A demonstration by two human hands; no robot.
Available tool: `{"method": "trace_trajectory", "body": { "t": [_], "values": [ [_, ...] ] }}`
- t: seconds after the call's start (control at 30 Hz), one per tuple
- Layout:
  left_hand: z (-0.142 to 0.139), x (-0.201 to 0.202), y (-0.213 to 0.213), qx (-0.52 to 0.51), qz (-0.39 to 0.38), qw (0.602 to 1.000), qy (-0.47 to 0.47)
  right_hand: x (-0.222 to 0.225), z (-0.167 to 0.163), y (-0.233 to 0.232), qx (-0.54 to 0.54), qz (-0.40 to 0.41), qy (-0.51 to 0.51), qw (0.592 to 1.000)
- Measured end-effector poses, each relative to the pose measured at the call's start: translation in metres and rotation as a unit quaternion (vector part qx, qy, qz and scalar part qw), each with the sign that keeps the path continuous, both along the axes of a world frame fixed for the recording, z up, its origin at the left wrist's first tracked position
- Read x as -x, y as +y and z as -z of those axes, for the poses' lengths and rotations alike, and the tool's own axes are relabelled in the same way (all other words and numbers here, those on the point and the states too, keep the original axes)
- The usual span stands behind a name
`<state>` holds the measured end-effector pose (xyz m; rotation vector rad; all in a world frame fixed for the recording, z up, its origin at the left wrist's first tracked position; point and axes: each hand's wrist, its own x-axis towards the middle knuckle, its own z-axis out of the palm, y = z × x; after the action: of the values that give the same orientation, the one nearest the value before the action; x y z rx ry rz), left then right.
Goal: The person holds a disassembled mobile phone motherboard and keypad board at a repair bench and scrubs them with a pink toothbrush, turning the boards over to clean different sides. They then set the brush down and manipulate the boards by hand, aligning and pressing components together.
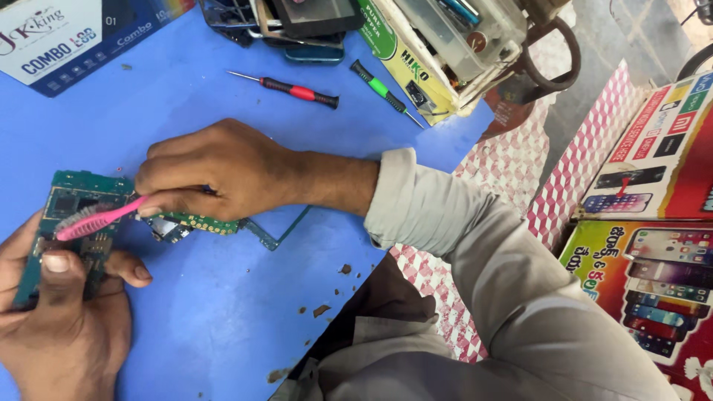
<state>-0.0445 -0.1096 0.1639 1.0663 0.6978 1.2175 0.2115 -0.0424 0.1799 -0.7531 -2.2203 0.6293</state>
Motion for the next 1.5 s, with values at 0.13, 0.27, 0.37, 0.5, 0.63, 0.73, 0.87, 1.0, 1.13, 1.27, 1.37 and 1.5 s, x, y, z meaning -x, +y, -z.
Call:
{"method": "trace_trajectory", "body": {
  "t": [0.13, 0.27, 0.37, 0.5, 0.63, 0.73, 0.87, 1.0, 1.13, 1.27, 1.37, 1.5],
  "values": [
    [0.005, 0.003, -0.002, 0.005, -0.009, 1.0, 0.006, -0.001, 0.0, 0.0, -0.012, 0.003, 0.019, 1.0],
    [0.032, 0.014, -0.002, -0.002, -0.01, 1.0, 0.004, 0.0, -0.003, 0.001, -0.021, 0.003, 0.024, 1.0],
    [0.061, 0.024, -0.005, 0.031, -0.016, 0.999, -0.038, 0.003, 0.0, 0.0, -0.019, 0.003, -0.004, 1.0],
    [0.089, 0.038, -0.006, 0.048, -0.018, 0.998, -0.045, 0.003, 0.009, 0.002, 0.011, 0.03, 0.023, 0.999],
    [0.102, 0.045, -0.006, 0.035, -0.02, 0.998, -0.042, 0.001, 0.014, 0.001, -0.033, 0.002, 0.034, 0.999],
    [0.109, 0.046, -0.005, 0.045, -0.021, 0.997, -0.053, -0.001, 0.012, 0.002, -0.033, 0.011, -0.01, 0.999],
    [0.114, 0.051, -0.005, 0.048, -0.028, 0.998, -0.042, 0.001, 0.009, 0.002, -0.032, 0.043, 0.053, 0.997],
    [0.122, 0.055, -0.005, 0.055, -0.024, 0.997, -0.04, 0.007, 0.015, -0.002, -0.04, 0.02, 0.034, 0.998],
    [0.137, 0.063, -0.006, 0.061, -0.02, 0.997, -0.052, 0.007, 0.015, 0.0, -0.029, 0.018, 0.051, 0.998],
    [0.143, 0.062, -0.002, 0.061, -0.018, 0.997, -0.051, 0.004, 0.002, 0.0, -0.014, 0.051, 0.045, 0.998],
    [0.122, 0.048, 0.001, 0.063, -0.021, 0.996, -0.06, 0.002, -0.004, -0.001, -0.025, 0.029, 0.028, 0.999],
    [0.059, 0.027, -0.01, -0.01, -0.031, 0.999, 0.014, -0.006, 0.006, 0.005, -0.042, 0.035, 0.068, 0.996]
  ]
}}
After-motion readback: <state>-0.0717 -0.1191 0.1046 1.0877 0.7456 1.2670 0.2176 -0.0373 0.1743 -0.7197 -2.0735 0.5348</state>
